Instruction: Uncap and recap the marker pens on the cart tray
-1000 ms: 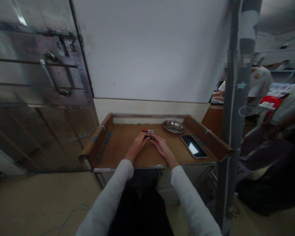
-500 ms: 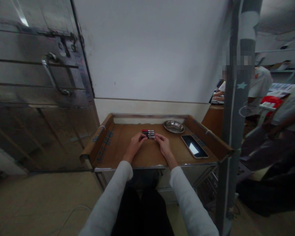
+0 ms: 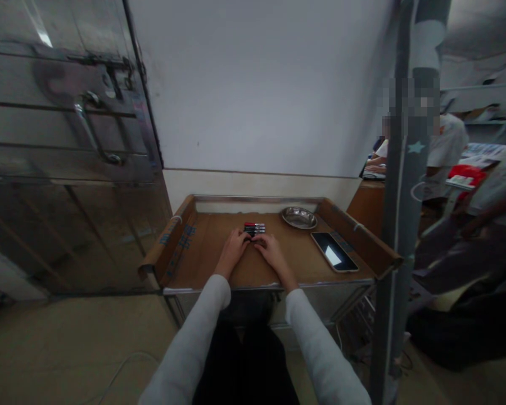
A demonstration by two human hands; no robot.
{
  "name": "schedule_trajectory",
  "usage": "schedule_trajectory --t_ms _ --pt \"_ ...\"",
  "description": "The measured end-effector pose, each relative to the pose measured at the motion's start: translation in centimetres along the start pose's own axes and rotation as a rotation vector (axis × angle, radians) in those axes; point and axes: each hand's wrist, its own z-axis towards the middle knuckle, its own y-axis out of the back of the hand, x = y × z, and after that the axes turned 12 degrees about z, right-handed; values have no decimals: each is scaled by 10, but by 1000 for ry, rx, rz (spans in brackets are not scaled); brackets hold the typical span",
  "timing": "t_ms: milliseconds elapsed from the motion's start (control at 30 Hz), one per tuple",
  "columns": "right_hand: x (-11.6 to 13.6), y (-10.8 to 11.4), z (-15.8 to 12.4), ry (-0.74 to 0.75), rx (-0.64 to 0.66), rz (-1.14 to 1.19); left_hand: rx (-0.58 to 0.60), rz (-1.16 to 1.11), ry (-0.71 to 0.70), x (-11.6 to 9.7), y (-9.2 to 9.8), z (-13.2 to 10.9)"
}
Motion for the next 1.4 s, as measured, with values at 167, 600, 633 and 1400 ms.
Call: schedule_trajectory --t_ms 167,600,633,1400 --pt "0 1 -8 -15 -84 -260 -10 -38 -34 -1 1 0" --pt "-12 -3 -6 -61 -59 -173 43 -38 -67 0 0 1" --pt "-12 -3 -6 -65 -73 -176 43 -32 -60 0 -1 2" --pt "-19 2 -7 -259 -219 -545 -57 465 493 2 6 -6"
